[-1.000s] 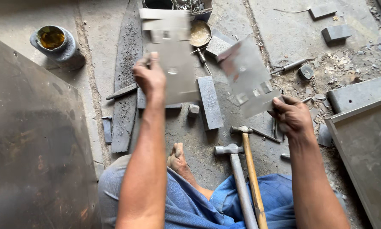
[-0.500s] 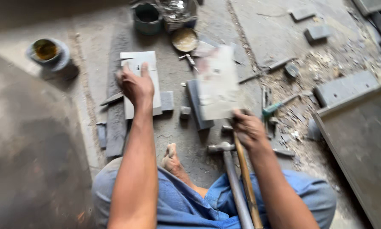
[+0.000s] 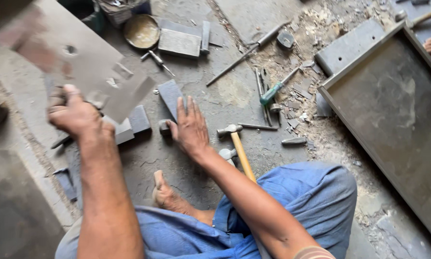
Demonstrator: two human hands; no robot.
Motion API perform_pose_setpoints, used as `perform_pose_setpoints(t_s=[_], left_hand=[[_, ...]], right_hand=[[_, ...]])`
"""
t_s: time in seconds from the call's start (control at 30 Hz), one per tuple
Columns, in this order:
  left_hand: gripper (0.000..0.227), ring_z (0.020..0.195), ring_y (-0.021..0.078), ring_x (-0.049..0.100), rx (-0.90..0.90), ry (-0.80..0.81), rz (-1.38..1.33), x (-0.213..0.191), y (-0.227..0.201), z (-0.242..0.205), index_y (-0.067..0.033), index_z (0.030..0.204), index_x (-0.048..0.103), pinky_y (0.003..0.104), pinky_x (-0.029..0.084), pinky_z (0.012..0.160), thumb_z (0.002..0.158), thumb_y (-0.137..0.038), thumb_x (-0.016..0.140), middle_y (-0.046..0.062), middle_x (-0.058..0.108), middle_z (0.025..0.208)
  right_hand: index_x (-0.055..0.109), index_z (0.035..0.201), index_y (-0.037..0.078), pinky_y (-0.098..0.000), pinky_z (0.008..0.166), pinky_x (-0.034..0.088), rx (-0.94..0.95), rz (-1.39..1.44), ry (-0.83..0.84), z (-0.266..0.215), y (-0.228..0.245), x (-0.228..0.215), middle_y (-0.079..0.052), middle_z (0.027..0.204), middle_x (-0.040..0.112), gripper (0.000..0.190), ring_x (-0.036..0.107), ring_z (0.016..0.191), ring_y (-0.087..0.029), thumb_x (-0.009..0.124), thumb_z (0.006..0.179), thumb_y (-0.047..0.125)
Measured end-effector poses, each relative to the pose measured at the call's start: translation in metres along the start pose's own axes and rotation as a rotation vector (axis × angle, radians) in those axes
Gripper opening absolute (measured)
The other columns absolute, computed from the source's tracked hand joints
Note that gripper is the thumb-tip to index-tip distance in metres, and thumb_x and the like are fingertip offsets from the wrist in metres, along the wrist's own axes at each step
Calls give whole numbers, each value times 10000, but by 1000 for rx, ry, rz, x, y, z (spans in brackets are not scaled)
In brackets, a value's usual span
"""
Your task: The person sits on the floor and uses a hammer and chisel to shape and cut metal plates. They repeatedly position the chisel on the metal and strike it with the hammer to create cuts and remove sections. The person also uses a metal rod to adjust the pieces and occasionally moves scrap metal aside.
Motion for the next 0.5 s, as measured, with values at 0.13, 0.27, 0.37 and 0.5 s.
perform_pose_setpoints(t_s=[0.13, 0.27, 0.37, 0.5], left_hand=[[163, 821, 194, 749, 19, 38, -210, 11, -12, -4, 33, 1060, 712, 351, 695, 720, 993, -22, 574, 113, 755, 1018], [187, 920, 188, 745, 161, 32, -106, 6, -13, 11, 51, 1148, 728, 335, 679, 806, 1015, -1, 606, 120, 759, 1087], [187, 909, 187, 743, 132, -1, -82, -1, -16, 13, 47, 1133, 728, 339, 685, 785, 1016, -21, 599, 117, 756, 1082], [196, 884, 182, 744, 82, -18, -100, -3, -32, 5, 37, 1116, 731, 337, 705, 762, 1006, -34, 585, 109, 758, 1068]], right_hand=[[396, 1510, -74, -531, 1080, 466, 19, 31, 79, -3, -8, 14, -406, 1486, 426, 662, 497, 1344, -523, 598, 1014, 315], [427, 1478, -85, -577, 1020, 496, -41, -42, 50, 1, -8, 19, -417, 1418, 471, 633, 549, 1251, -530, 632, 1003, 279], [487, 1449, -80, -586, 934, 533, -70, -101, 50, 3, -20, 17, -402, 1367, 536, 562, 619, 1166, -504, 653, 996, 209], [554, 1392, -84, -526, 868, 585, -107, -101, 40, 16, -46, 7, -409, 1303, 587, 496, 672, 1070, -482, 687, 970, 140]])
Point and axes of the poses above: each hand's wrist, its own z-axis towards the middle knuckle, its own x-axis out of the palm, y = z × x, the point moved 7 cm from there along z, towards the middle knuckle
